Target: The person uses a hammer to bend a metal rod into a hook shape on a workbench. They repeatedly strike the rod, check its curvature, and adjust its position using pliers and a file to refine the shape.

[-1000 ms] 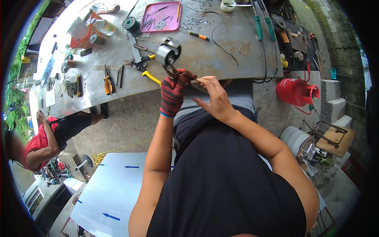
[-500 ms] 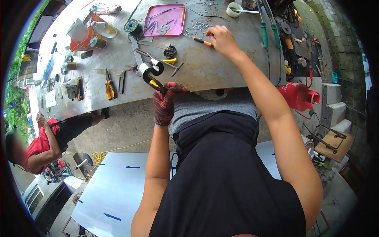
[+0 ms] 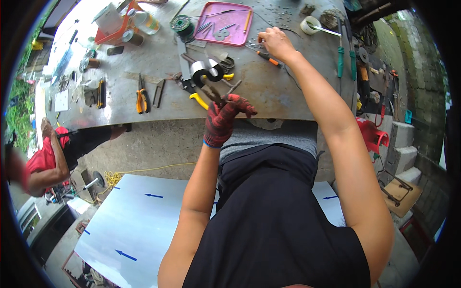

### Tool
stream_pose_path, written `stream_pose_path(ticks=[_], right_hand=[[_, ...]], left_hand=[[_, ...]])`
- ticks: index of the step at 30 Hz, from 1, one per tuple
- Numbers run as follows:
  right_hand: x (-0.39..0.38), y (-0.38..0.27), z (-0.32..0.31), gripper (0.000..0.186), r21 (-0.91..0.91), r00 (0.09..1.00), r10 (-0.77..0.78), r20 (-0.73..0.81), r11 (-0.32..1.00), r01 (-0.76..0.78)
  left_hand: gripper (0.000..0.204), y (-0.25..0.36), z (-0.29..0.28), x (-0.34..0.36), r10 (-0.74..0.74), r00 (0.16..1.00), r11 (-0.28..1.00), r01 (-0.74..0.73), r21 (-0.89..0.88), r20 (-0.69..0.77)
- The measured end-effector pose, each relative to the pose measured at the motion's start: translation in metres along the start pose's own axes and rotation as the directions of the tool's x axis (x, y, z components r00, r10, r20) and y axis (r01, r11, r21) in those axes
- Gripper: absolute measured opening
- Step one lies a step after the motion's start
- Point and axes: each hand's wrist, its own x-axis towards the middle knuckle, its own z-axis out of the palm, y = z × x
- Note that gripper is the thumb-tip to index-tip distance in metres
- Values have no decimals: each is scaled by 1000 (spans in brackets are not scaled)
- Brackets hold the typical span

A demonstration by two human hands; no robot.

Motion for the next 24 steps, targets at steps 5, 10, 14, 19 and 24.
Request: stream_pose_path(ticks=[5, 10, 14, 19, 24], right_hand=[[1, 4, 4, 11, 13, 1000, -18, -13, 1000, 18], [-7, 5, 5, 9, 97, 987, -3, -160, 995, 18], [-30, -31, -52, 12, 425, 925, 115, -362, 903, 54], [-114, -142, -171, 19, 386, 828, -85, -554, 855, 346], [-135, -187, -196, 26, 124, 737, -341, -584, 859, 496]], left_hand=[[40, 4, 8, 9, -2, 999, 992, 8, -125, 47], [36, 4, 20, 15, 65, 994, 994, -57, -89, 92], [32, -2, 23, 22, 100, 994, 995, -101, 10, 52], [30, -13, 30, 32, 150, 988, 989, -151, 11, 30], [35, -12, 56, 55, 460, 888, 853, -434, 290, -26]])
